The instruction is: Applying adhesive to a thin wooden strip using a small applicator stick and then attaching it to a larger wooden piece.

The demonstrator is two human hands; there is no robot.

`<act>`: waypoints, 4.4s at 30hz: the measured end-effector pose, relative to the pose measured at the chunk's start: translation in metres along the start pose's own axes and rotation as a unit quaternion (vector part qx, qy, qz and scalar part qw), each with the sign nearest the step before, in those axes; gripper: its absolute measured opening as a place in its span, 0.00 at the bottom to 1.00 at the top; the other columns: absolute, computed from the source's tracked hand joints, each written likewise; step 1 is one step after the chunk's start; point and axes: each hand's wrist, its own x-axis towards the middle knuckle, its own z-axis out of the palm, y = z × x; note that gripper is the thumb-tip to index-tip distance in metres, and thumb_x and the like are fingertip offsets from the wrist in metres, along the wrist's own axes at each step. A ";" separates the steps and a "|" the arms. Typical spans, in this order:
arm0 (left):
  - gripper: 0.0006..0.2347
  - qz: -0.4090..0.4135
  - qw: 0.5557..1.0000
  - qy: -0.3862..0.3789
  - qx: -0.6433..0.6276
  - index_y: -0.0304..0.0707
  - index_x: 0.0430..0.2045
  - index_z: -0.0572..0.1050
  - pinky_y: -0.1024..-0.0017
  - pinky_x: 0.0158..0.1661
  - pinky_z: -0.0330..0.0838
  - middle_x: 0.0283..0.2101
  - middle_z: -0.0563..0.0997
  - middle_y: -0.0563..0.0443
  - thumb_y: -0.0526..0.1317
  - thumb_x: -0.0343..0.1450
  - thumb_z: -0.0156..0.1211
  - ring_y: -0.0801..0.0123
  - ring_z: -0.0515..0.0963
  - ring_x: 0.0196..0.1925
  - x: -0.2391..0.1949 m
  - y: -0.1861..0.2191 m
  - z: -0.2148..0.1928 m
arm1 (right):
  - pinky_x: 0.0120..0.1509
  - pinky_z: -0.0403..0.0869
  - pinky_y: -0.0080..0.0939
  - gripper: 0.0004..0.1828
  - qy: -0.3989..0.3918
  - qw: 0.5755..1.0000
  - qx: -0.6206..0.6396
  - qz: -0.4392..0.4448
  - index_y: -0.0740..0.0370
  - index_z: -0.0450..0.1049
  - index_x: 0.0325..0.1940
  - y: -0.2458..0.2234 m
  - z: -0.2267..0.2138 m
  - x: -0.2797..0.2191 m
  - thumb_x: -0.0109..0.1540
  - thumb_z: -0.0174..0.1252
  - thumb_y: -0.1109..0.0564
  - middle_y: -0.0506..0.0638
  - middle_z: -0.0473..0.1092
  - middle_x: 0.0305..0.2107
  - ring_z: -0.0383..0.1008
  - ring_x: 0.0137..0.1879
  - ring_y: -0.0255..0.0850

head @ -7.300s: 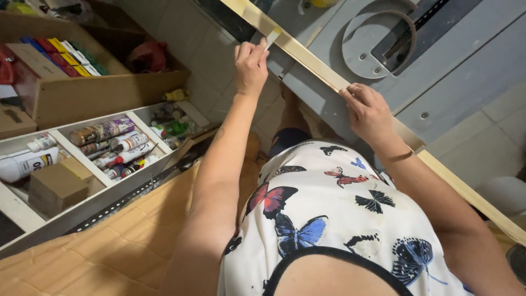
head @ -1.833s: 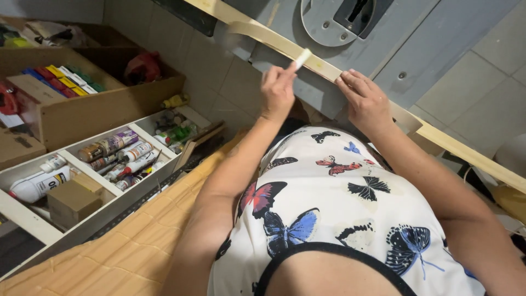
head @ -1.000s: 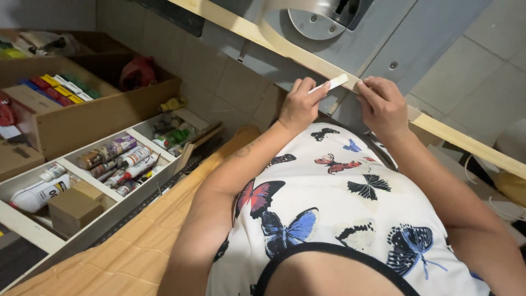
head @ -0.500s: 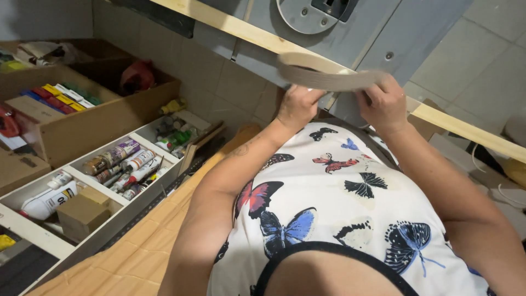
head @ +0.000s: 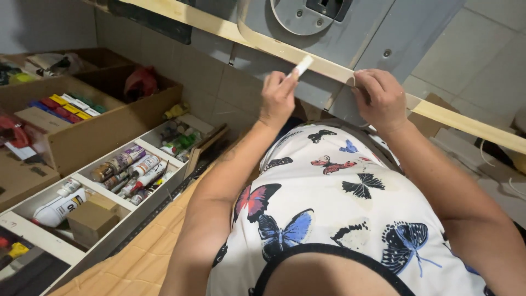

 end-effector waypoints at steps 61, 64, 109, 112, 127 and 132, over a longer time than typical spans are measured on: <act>0.15 0.158 0.916 -0.208 -0.304 0.40 0.49 0.81 0.76 0.33 0.84 0.40 0.86 0.49 0.26 0.69 0.70 0.71 0.84 0.33 0.187 0.022 -0.148 | 0.44 0.71 0.52 0.31 -0.036 0.995 0.087 0.041 0.65 0.75 0.61 -0.050 0.036 0.049 0.54 0.75 0.66 0.60 0.77 0.46 0.72 0.47 0.58; 0.13 0.017 0.878 -0.252 -0.406 0.36 0.39 0.80 0.78 0.29 0.63 0.34 0.80 0.55 0.23 0.64 0.60 0.76 0.72 0.30 0.202 0.000 -0.174 | 0.40 0.72 0.50 0.27 -0.016 0.996 0.066 0.061 0.66 0.77 0.58 -0.065 0.036 0.055 0.55 0.72 0.72 0.57 0.79 0.45 0.72 0.47 0.54; 0.10 -0.461 0.516 0.124 -0.711 0.44 0.35 0.76 0.80 0.17 0.48 0.23 0.68 0.62 0.39 0.69 0.75 0.83 0.57 0.17 0.101 -0.265 -0.123 | 0.50 0.76 0.49 0.08 -0.103 0.993 0.019 0.048 0.63 0.79 0.43 -0.147 0.042 0.112 0.66 0.73 0.66 0.57 0.78 0.47 0.76 0.45 0.50; 0.14 -0.476 0.543 0.080 -0.687 0.48 0.29 0.68 0.80 0.16 0.47 0.24 0.66 0.63 0.40 0.69 0.75 0.85 0.57 0.15 0.130 -0.242 -0.130 | 0.52 0.74 0.51 0.05 -0.093 0.994 0.002 0.065 0.63 0.80 0.41 -0.139 0.033 0.104 0.67 0.71 0.66 0.58 0.78 0.46 0.76 0.47 0.51; 0.09 -0.525 0.612 0.020 -0.591 0.42 0.34 0.79 0.76 0.14 0.39 0.17 0.57 0.63 0.40 0.67 0.76 0.85 0.53 0.14 0.183 -0.190 -0.043 | 0.49 0.73 0.50 0.07 -0.028 0.998 -0.027 0.053 0.60 0.82 0.42 -0.079 0.025 0.062 0.66 0.70 0.68 0.55 0.77 0.44 0.74 0.45 0.52; 0.11 -0.572 0.598 0.093 -0.553 0.40 0.29 0.69 0.76 0.14 0.41 0.16 0.58 0.61 0.36 0.69 0.71 0.82 0.54 0.13 0.173 -0.182 -0.059 | 0.50 0.73 0.48 0.08 -0.009 1.000 -0.014 0.018 0.57 0.80 0.44 -0.062 0.026 0.058 0.68 0.71 0.66 0.52 0.76 0.46 0.72 0.44 0.51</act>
